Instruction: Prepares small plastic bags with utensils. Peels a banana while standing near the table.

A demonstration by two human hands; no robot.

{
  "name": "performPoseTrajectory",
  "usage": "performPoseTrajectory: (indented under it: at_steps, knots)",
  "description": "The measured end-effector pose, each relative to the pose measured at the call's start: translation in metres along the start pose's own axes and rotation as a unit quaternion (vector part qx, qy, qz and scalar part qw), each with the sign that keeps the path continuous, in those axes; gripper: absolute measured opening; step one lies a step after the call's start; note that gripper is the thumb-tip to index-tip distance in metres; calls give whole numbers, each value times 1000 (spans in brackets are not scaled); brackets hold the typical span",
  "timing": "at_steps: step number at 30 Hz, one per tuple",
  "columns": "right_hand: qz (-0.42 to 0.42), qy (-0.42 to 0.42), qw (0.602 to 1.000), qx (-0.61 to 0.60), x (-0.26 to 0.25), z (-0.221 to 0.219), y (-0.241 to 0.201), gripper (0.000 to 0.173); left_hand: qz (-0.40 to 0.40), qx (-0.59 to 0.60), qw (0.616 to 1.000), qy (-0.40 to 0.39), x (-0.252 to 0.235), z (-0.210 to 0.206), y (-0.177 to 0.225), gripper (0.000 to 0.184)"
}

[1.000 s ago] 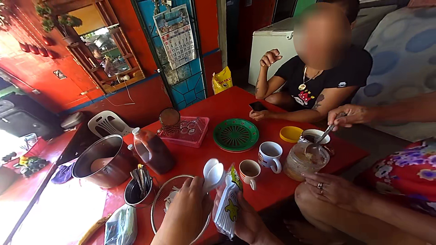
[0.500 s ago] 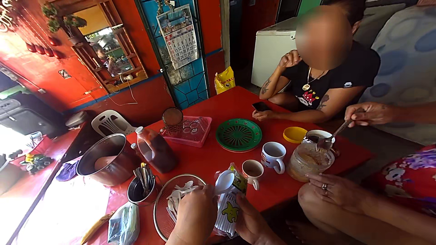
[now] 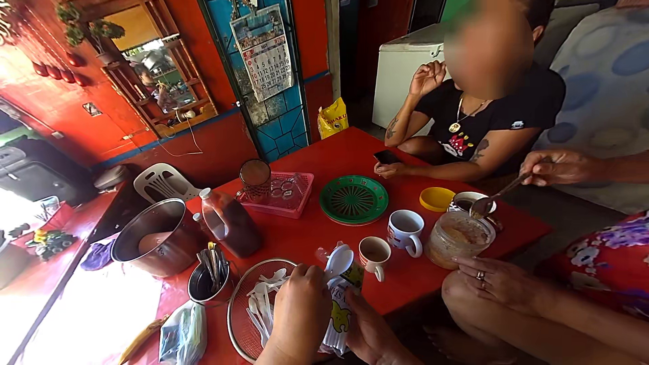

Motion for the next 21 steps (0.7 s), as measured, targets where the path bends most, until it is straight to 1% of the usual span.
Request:
performPoseTrajectory:
  at_steps: [2,4,7,11,12,15,18,19,20,21]
  knots:
    - [-12,4,1000,-8,1,-2,3,58,0,33,999,31,-1,-8,1,15]
    - [-20,-1,999,-30,-2,-1,3,54,8,87,995,40,0,-10,-1,20]
    - [-34,-19,998,-55,-5,3,-2,55,47,196,979,-4,-1,-5,-8,23]
    - [-49,-44,996,-63,-8,8,-5,54,103,341,931,-81,-2,-4,-18,22]
    - [-53,-51,995,-66,-8,9,-6,53,102,338,932,-82,-1,-4,-17,22]
    - [-62,-88,993,-55,-7,7,-6,53,72,238,966,-74,1,-3,-11,27]
    - [-71,-115,990,-40,-5,5,-3,52,52,185,977,-93,2,-5,-10,31]
    - [-73,-118,989,-44,-5,4,-3,50,47,175,980,-80,3,-5,-10,31]
    - [-74,-117,989,-49,-5,4,-3,49,40,169,984,-50,4,-5,-10,31]
    - [-72,-109,990,-52,-5,5,-4,50,31,163,986,-3,6,-4,-9,29]
Point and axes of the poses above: each hand's wrist, its own x-axis away from the middle knuckle, its own z-axis out of the back of the hand, y = z × x, the point moved 2 cm from there along -x, towards the middle knuckle, and after that the axes turned 11 degrees about -x, right-handed, at the moved point
